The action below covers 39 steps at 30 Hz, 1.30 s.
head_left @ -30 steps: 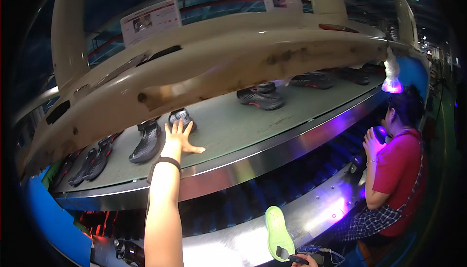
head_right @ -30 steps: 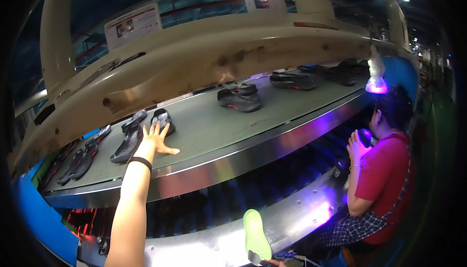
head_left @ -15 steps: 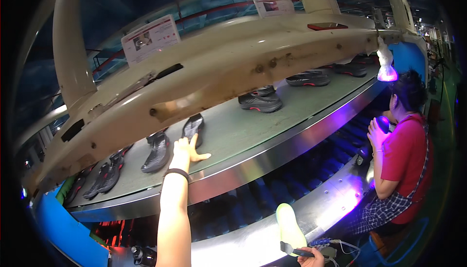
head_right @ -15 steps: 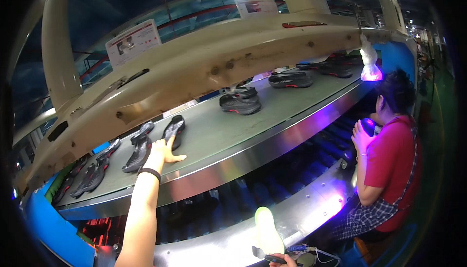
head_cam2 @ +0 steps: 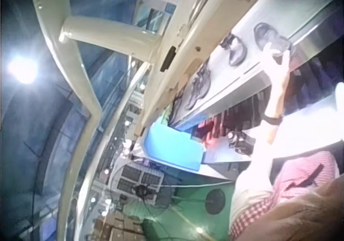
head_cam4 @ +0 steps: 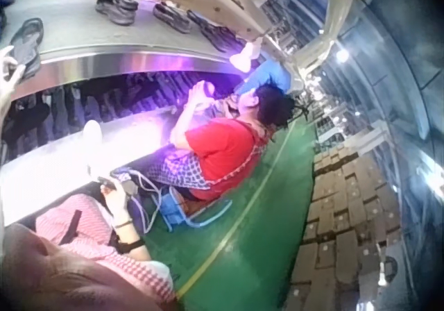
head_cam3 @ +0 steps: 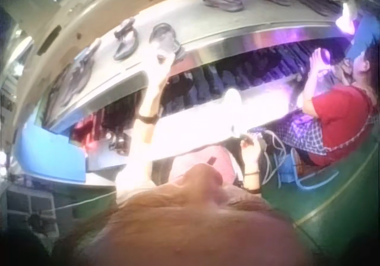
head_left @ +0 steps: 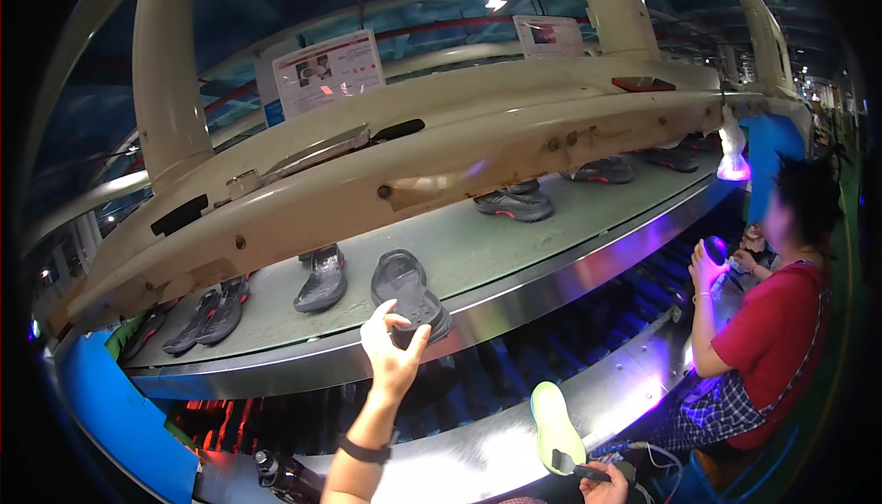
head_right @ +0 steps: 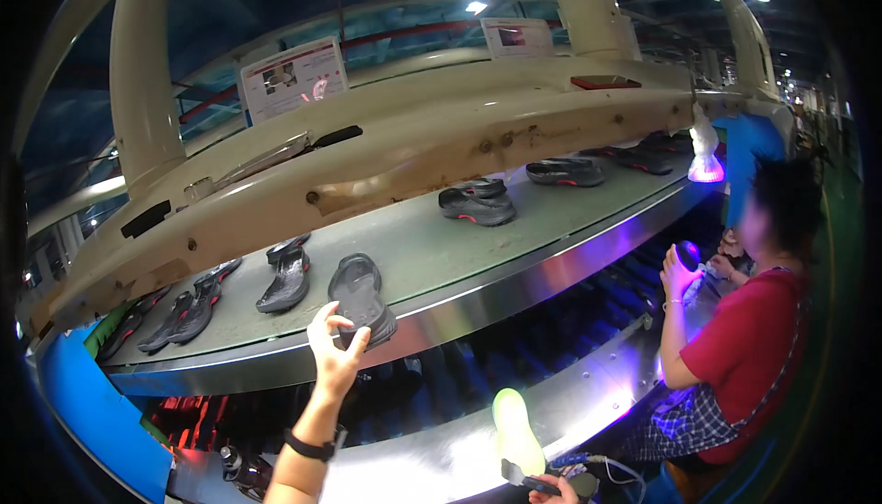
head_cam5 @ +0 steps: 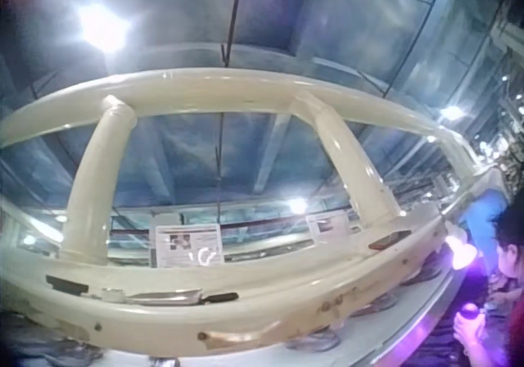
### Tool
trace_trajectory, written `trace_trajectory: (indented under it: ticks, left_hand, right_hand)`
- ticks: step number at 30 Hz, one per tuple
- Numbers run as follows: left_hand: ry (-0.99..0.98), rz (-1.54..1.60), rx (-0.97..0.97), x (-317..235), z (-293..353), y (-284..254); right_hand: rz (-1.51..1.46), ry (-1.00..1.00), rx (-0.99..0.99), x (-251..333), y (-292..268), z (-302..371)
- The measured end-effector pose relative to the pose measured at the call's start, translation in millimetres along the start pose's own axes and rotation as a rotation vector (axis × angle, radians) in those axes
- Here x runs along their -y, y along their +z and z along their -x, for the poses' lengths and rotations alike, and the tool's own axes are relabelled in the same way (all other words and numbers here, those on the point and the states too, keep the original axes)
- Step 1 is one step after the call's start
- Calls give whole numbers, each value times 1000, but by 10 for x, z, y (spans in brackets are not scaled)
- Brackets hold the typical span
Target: Applying adhesive to the edges and interior of shoe soles using a brush, then placing them onto a conveyor belt.
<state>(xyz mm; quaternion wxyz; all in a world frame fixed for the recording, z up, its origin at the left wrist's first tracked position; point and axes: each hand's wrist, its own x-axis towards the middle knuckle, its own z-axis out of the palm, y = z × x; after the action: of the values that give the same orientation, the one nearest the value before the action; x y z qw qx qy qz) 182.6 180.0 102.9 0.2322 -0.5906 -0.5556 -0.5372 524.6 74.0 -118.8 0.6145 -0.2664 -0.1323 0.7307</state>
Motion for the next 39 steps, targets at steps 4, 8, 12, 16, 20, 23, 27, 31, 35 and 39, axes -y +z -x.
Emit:
trace_trajectory:
  ticks: [4, 8, 12, 16, 20, 23, 27, 31, 35, 39]
  left_hand:
    - [-412, 396, -327, 218, 219, 397]
    - [-1081, 791, -356, 168, -17, 373]
    - [-1279, 1529, 119, 14, -83, 94]
    - [-1106, 1792, 168, 11, 208, -196]
    - [-782, 1796, 205, -41, 959, -641]
    - [-840, 1937, 351, -243, 1507, -928]
    - [-1158, 1785, 628, -207, 2483, -1206]
    - [-1323, 1442, 651, -412, 2986, -1385]
    - [-1121, 1645, 407, -528, 2837, -1224]
    - [-1230, 1832, 275, -625, 2613, -1119]
  right_hand:
    - [29, 96, 57, -241, -103, -298]
    - [75, 127, 193, -185, 227, -197]
    - [109, 42, 197, -56, 338, -113]
    - [152, -15, 145, 100, 224, -28]
    - [188, -89, 96, 242, 198, 22]
    - [197, -101, 58, 280, 243, 3]
    - [336, -149, 117, 155, 365, -135]
    - [252, -47, 345, -24, 724, -119]
    - [434, -23, 446, -188, 1061, 49]
    - [598, 136, 501, -279, 1330, 210]
